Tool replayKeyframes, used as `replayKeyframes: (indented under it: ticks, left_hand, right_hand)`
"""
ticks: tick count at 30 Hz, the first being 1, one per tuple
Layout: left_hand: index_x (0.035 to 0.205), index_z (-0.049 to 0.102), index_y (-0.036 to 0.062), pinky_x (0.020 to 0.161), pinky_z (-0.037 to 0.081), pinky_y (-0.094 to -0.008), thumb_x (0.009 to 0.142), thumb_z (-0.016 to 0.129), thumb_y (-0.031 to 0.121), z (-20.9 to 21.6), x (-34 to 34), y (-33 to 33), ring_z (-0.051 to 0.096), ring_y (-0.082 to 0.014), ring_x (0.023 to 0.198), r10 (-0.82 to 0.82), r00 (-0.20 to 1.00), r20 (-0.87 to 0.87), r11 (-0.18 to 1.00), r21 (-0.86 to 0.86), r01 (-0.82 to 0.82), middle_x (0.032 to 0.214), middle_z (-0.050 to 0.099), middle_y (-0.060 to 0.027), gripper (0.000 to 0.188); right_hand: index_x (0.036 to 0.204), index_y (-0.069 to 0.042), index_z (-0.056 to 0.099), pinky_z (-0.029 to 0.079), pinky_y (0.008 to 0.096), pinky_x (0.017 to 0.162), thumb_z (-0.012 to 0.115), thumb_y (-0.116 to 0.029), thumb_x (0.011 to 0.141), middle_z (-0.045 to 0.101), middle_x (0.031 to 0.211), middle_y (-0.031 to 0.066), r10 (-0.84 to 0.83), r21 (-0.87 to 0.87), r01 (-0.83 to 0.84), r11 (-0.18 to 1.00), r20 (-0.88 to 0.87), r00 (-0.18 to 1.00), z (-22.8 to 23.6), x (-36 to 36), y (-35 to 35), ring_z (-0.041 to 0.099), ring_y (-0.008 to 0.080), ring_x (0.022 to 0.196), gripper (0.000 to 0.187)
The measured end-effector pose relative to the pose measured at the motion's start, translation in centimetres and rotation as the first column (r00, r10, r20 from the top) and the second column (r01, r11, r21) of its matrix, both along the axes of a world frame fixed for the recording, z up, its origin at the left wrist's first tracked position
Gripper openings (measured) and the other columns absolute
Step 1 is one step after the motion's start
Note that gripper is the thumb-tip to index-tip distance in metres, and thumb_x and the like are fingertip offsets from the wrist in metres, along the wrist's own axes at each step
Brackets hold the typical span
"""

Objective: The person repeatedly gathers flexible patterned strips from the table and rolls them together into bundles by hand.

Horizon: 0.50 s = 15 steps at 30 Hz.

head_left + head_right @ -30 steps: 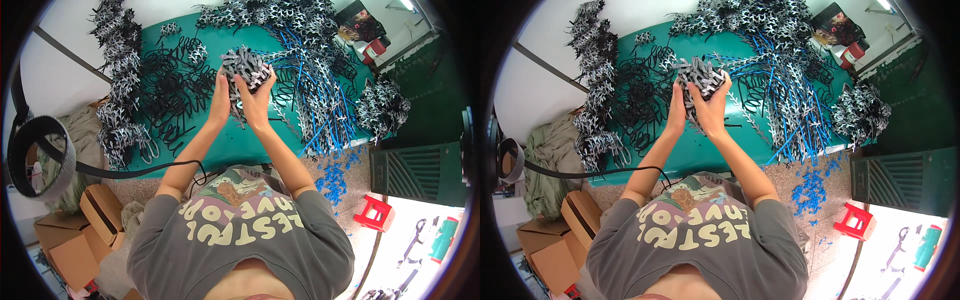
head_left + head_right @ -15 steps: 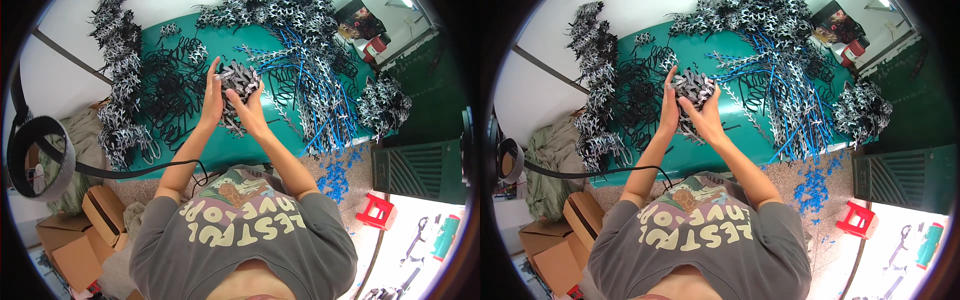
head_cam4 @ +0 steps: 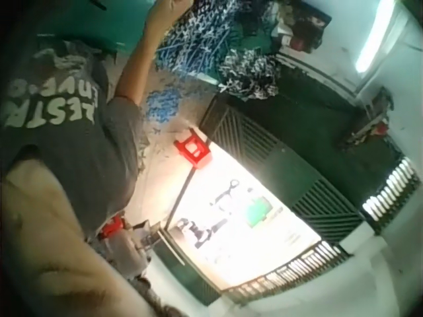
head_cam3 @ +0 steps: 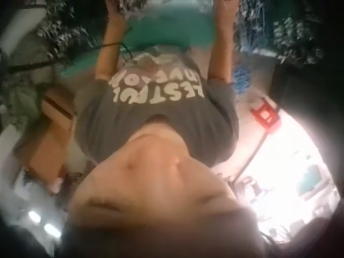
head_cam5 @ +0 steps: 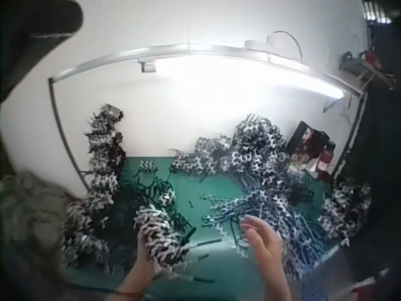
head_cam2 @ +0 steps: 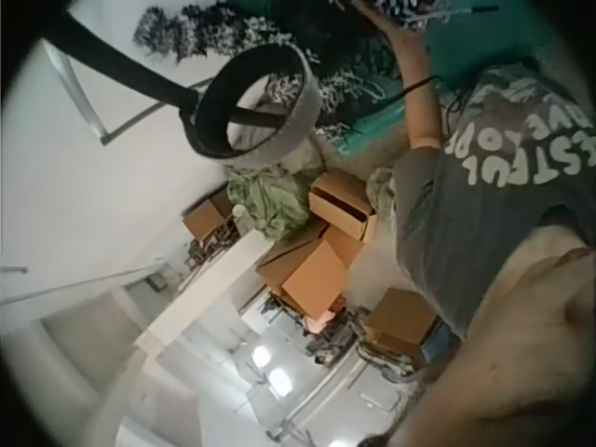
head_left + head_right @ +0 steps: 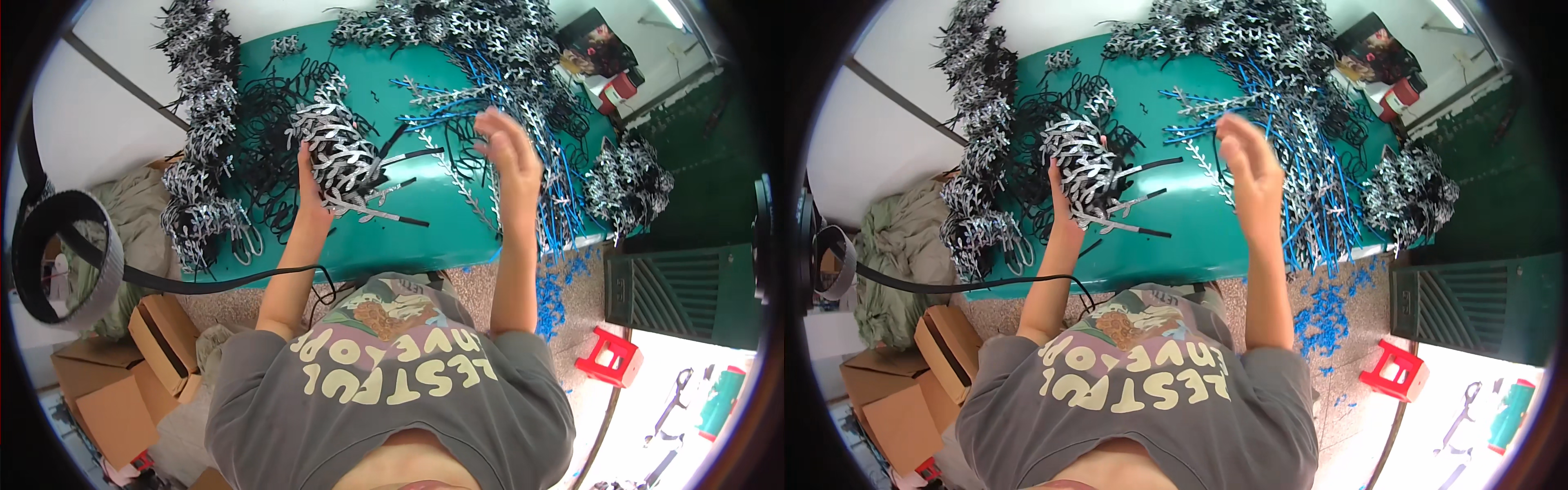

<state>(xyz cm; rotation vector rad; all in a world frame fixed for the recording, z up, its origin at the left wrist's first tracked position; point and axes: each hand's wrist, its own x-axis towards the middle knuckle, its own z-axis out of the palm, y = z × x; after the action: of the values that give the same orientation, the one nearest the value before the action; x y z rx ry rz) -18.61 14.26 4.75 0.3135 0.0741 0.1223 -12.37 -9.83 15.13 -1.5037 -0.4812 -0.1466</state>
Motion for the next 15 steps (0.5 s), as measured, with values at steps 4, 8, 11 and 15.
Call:
replayKeyframes:
  ticks: [4, 8, 11, 15]
  left_hand:
    - [0.134, 0.032, 0.0121, 0.097, 0.039, -0.0423, 0.085, 0.047, 0.048, 0.3, -0.2, 0.3, 0.043, -0.0298, 0.118, -0.004, 0.982, 0.19, 0.998, -0.057, 0.015, 0.135, 0.036, -0.014, 0.062]
    - [0.126, 0.045, 0.0158, 0.095, 0.041, -0.0466, 0.078, 0.059, 0.044, -0.5, 0.2, 1.1, 0.042, -0.0296, 0.118, -0.02, 0.96, 0.279, 0.977, -0.2, 0.078, 0.133, 0.038, -0.0136, 0.057]
    - [0.126, 0.045, 0.0152, 0.094, 0.042, -0.0457, 0.077, 0.06, 0.044, -1.3, 0.1, 1.4, 0.042, -0.0304, 0.118, 0.038, 0.969, 0.246, 0.989, -0.15, -0.001, 0.134, 0.036, -0.0144, 0.059]
    - [0.127, 0.044, 0.0152, 0.093, 0.042, -0.0455, 0.08, 0.055, 0.048, -0.7, -0.1, 0.3, 0.042, -0.0302, 0.117, -0.005, 0.971, 0.24, 0.98, -0.194, 0.052, 0.136, 0.034, -0.0135, 0.058]
  right_hand:
    - [0.13, -0.002, 0.035, 0.053, 0.0305, 0.066, 0.05, -0.026, 0.09, 0.049, 0.118, 0.0189, 0.242, 0.149, -0.198, 0.969, -0.407, 0.881, -4.8, -2.8, 1.3, 0.057, 0.0219, 0.094, 0.049]
    - [0.131, -0.001, 0.03, 0.054, 0.0315, 0.059, 0.049, -0.025, 0.09, 0.045, 0.121, 0.0214, 0.49, 0.448, -0.283, 0.848, -0.459, 0.741, -6.0, -5.3, 2.3, 0.058, 0.025, 0.092, 0.052]
    - [0.131, 0.001, 0.031, 0.054, 0.0337, 0.061, 0.05, -0.025, 0.09, 0.045, 0.119, 0.0209, 0.309, 0.329, -0.15, 0.932, -0.508, 0.804, -5.4, -5.7, 3.2, 0.057, 0.0264, 0.094, 0.052]
    - [0.128, 0.005, 0.035, 0.053, 0.0355, 0.071, 0.055, -0.021, 0.087, 0.045, 0.12, 0.0185, 0.552, 0.592, -0.227, 0.773, -0.451, 0.702, -5.7, -5.3, 3.0, 0.052, 0.0255, 0.104, 0.053]
